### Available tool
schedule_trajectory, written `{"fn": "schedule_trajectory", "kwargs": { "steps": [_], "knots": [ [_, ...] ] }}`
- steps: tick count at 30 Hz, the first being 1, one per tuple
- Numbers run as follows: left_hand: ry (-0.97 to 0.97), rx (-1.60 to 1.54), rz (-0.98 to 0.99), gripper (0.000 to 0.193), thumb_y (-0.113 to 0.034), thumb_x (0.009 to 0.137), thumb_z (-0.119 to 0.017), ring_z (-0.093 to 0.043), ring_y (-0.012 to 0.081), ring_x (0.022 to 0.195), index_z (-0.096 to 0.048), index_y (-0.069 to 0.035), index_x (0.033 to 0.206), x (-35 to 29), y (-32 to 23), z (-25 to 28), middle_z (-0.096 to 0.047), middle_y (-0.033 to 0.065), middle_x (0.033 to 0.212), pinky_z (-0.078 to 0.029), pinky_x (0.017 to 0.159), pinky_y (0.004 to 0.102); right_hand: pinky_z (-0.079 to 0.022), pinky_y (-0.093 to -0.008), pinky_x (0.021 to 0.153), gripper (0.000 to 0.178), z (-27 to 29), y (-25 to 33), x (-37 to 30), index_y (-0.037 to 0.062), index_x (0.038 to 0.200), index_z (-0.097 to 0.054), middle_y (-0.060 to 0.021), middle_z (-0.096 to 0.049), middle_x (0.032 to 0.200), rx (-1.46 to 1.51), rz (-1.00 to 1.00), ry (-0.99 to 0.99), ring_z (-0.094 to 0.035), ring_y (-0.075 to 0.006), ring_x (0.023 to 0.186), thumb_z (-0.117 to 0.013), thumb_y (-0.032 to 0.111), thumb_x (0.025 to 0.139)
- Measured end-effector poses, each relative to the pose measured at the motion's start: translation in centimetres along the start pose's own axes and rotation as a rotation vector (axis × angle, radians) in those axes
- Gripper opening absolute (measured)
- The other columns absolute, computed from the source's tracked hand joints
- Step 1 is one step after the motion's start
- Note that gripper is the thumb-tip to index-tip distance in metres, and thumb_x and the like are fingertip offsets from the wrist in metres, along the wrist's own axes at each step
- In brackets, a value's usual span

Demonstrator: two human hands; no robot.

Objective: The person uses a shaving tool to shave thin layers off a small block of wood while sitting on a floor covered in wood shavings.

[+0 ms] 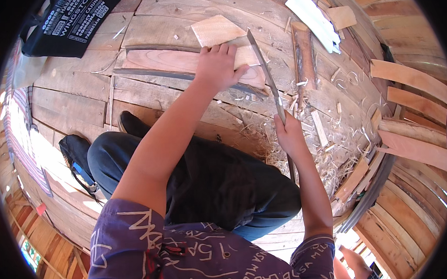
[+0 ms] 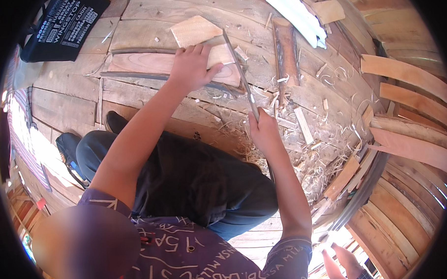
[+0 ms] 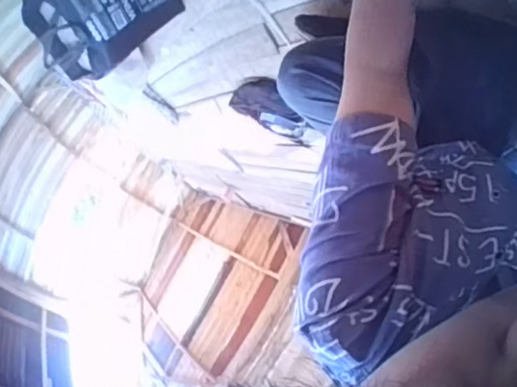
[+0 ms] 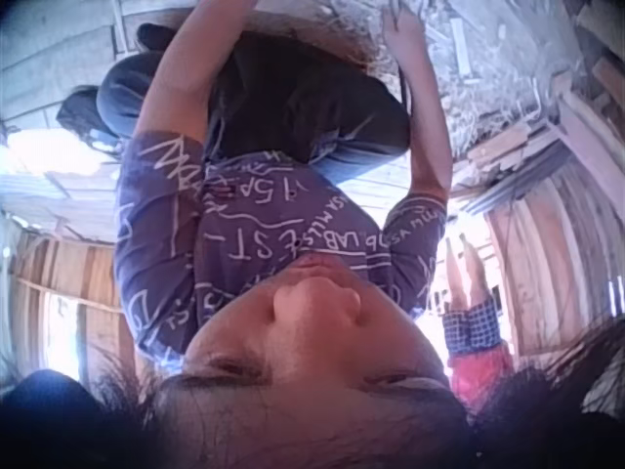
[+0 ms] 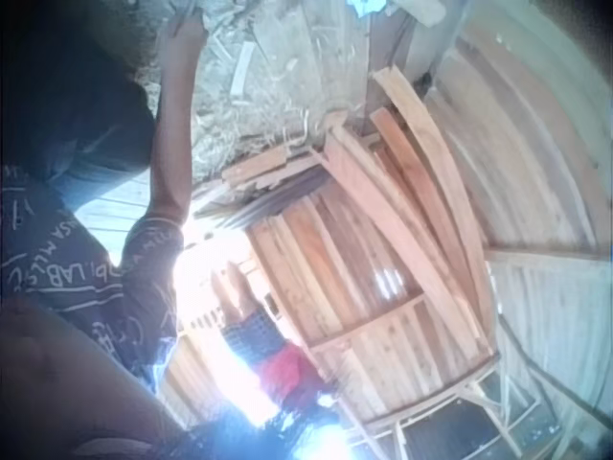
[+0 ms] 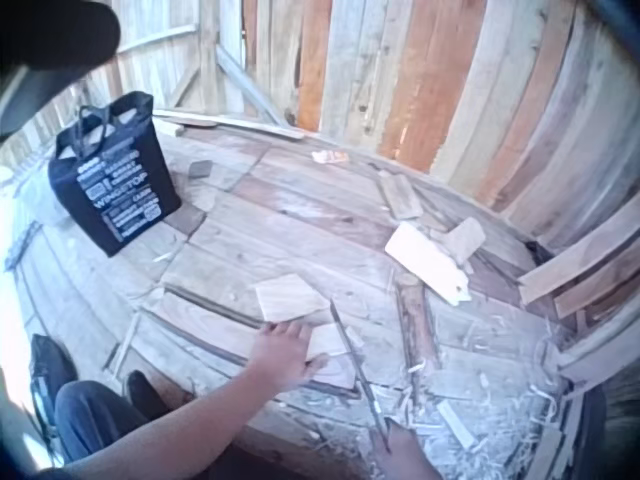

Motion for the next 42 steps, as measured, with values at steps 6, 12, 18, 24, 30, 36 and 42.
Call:
{"fn": "schedule_trajectory", "kwargs": {
  "steps": [6,12,18,24,30,36,42],
  "knots": [
    [0.018,0.024,0.009,0.061,-0.054,0.090,-0.058,-0.063,0.0301,0.105,-0.055,-0.002,0.122,0.5,-0.3,0.0,-0.065,0.0149,0.110,-0.046,0.089,0.0476,-0.048,-0.0505,0.068,0.027,-0.4,-0.3,0.9,-0.0034,0.096,-0.057,-0.0289,-0.060,0.073,-0.014,0.041,-0.023,-0.061,-0.0497,0.076,-0.053,0.023,0.099],
    [-0.001,0.011,-0.003,0.063,-0.054,0.090,-0.058,-0.063,0.0306,0.106,-0.054,-0.002,0.125,0.1,0.1,0.1,-0.065,0.0143,0.108,-0.046,0.089,0.0464,-0.045,-0.0396,0.055,0.026,-0.2,-0.9,1.4,-0.0005,0.090,-0.054,-0.0134,-0.054,0.063,0.042,0.004,0.029,-0.056,-0.0270,0.056,-0.052,0.023,0.101],
    [0.034,0.010,0.021,0.063,-0.054,0.091,-0.057,-0.063,0.0318,0.107,-0.053,-0.001,0.126,0.3,0.2,0.2,-0.065,0.0150,0.109,-0.045,0.091,0.0481,-0.041,-0.0304,0.041,0.028,0.4,-3.5,-0.3,0.0032,0.085,-0.050,-0.0011,-0.048,0.055,0.089,0.041,0.048,-0.049,-0.0115,0.041,-0.052,0.024,0.103],
    [0.025,-0.026,0.013,0.062,-0.054,0.091,-0.056,-0.063,0.0319,0.107,-0.054,-0.001,0.123,0.5,-0.4,-0.1,-0.064,0.0150,0.109,-0.044,0.091,0.0482,-0.040,-0.0297,0.039,0.027,-0.8,-1.7,3.6,0.0034,0.087,-0.049,-0.0011,-0.047,0.055,0.151,0.014,0.054,-0.048,-0.0126,0.040,-0.050,0.025,0.104],
    [-0.014,-0.009,0.026,0.061,-0.055,0.090,-0.058,-0.063,0.0314,0.105,-0.056,-0.001,0.119,0.0,0.2,0.1,-0.065,0.0149,0.106,-0.044,0.090,0.0480,-0.037,-0.0282,0.036,0.028,-0.3,-4.2,1.2,0.0064,0.084,-0.046,-0.0013,-0.046,0.053,0.140,0.040,0.084,-0.046,-0.0112,0.038,-0.051,0.025,0.104],
    [0.016,0.001,0.056,0.060,-0.054,0.090,-0.059,-0.064,0.0302,0.103,-0.056,-0.002,0.119,0.6,-0.3,-0.1,-0.065,0.0138,0.105,-0.045,0.089,0.0471,-0.036,-0.0272,0.036,0.028,-0.3,-3.3,2.6,0.0069,0.083,-0.045,-0.0003,-0.046,0.053,0.196,0.090,-0.057,-0.045,-0.0097,0.038,-0.051,0.025,0.104],
    [-0.019,0.016,0.075,0.060,-0.053,0.089,-0.060,-0.064,0.0293,0.101,-0.056,-0.002,0.120,0.4,-0.4,0.0,-0.065,0.0132,0.102,-0.045,0.089,0.0458,-0.036,-0.0268,0.036,0.030,0.1,-1.5,3.3,0.0065,0.084,-0.046,0.0009,-0.045,0.053,0.246,0.036,0.055,-0.045,-0.0090,0.039,-0.051,0.027,0.104]
  ]
}}
Point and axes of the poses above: each hand's wrist, its own x-axis towards the middle knuckle, its own z-axis out of the back of the hand, y = z × x, the point moved 1 cm from there along x, towards the middle knuckle
